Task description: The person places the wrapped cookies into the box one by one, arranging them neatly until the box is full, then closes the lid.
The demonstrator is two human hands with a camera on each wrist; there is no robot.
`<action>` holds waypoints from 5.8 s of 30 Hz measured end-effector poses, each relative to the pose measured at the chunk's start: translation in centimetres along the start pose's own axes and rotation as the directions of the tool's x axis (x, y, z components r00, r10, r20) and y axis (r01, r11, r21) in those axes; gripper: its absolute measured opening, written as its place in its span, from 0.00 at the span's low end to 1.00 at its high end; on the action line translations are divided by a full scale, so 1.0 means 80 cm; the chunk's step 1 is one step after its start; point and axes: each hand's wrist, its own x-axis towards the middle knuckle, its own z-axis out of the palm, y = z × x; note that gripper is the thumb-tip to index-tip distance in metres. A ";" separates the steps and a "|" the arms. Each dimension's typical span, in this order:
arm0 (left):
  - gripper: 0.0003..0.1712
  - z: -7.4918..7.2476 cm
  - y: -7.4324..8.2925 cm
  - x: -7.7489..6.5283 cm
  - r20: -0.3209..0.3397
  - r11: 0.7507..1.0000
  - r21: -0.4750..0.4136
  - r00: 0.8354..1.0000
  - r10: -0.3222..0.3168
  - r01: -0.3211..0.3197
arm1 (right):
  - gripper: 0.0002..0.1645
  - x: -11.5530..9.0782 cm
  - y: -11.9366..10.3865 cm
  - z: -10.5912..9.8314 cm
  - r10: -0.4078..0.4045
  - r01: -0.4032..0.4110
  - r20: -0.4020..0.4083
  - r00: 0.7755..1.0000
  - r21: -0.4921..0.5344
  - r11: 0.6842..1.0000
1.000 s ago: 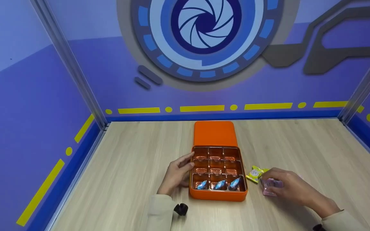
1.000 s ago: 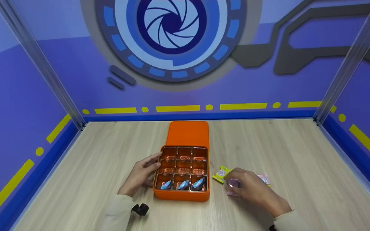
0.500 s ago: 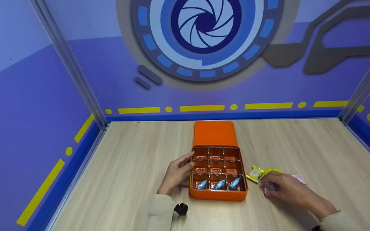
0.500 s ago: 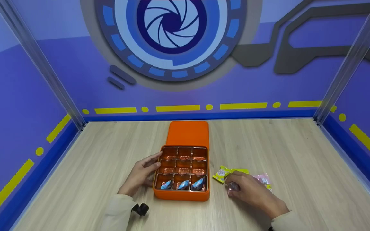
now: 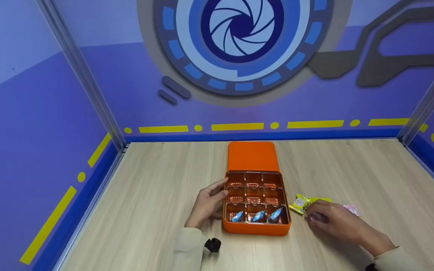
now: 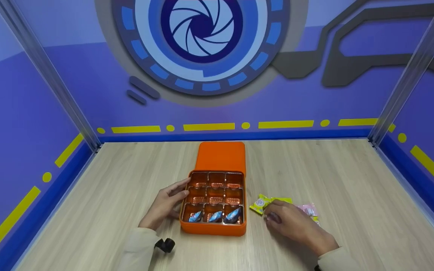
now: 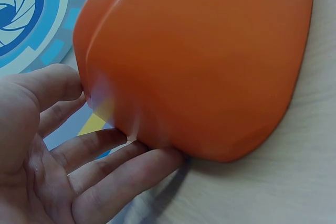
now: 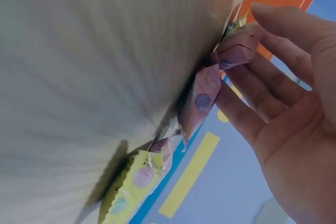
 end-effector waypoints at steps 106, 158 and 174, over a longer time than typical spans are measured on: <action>0.31 0.001 0.000 -0.001 0.005 0.999 -0.044 1.000 -0.015 0.015 | 0.24 0.041 -0.041 -0.030 -0.033 0.062 -0.238 0.971 0.114 0.992; 0.31 -0.001 0.000 -0.001 0.013 0.994 -0.098 0.999 -0.051 0.052 | 0.17 0.160 -0.104 0.011 -0.204 0.230 -0.129 0.970 0.234 0.945; 0.30 -0.001 -0.003 0.000 0.014 0.996 -0.072 0.999 -0.045 0.046 | 0.14 0.180 -0.115 0.017 -0.218 0.241 -0.137 0.966 0.192 0.951</action>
